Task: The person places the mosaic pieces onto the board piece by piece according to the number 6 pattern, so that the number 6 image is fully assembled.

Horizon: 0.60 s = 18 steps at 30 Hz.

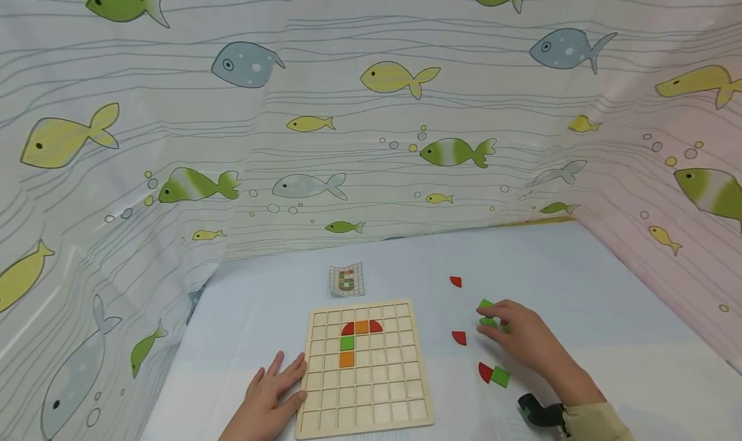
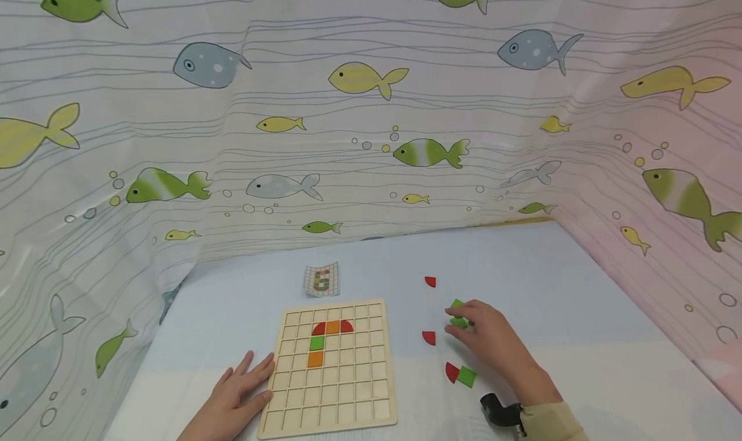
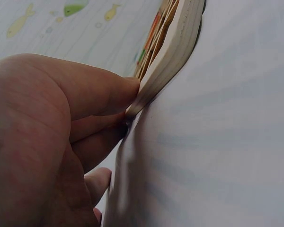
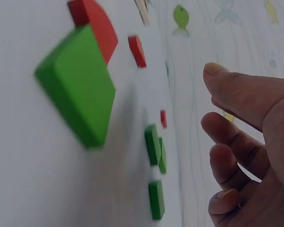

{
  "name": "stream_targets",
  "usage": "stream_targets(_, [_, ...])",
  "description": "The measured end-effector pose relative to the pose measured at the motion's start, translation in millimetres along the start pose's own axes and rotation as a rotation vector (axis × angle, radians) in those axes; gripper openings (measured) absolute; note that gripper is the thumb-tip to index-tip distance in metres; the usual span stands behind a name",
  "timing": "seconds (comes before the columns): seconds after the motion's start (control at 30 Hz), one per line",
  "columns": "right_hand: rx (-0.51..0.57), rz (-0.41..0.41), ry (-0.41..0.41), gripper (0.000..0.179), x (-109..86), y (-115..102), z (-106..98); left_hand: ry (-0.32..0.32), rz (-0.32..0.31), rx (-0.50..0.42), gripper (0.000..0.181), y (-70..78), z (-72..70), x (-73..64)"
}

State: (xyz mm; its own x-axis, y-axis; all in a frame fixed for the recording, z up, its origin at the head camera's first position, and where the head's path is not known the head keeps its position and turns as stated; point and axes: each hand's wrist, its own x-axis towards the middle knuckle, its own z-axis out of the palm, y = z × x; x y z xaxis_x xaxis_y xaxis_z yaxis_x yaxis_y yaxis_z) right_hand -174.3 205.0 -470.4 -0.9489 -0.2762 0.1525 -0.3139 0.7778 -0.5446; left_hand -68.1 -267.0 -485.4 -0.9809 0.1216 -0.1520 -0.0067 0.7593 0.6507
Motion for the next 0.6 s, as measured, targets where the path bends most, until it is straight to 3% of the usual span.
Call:
stream_targets(0.3, [-0.038,0.045,0.087,0.037,-10.4,33,-8,-0.015,0.011,-0.029,0.062,0.0,-0.6,-0.6])
stream_targets(0.6, [-0.011,0.041,0.076,0.038,-15.3,55,-10,-0.020,-0.011,-0.017,0.062,0.2,-0.1,1.4])
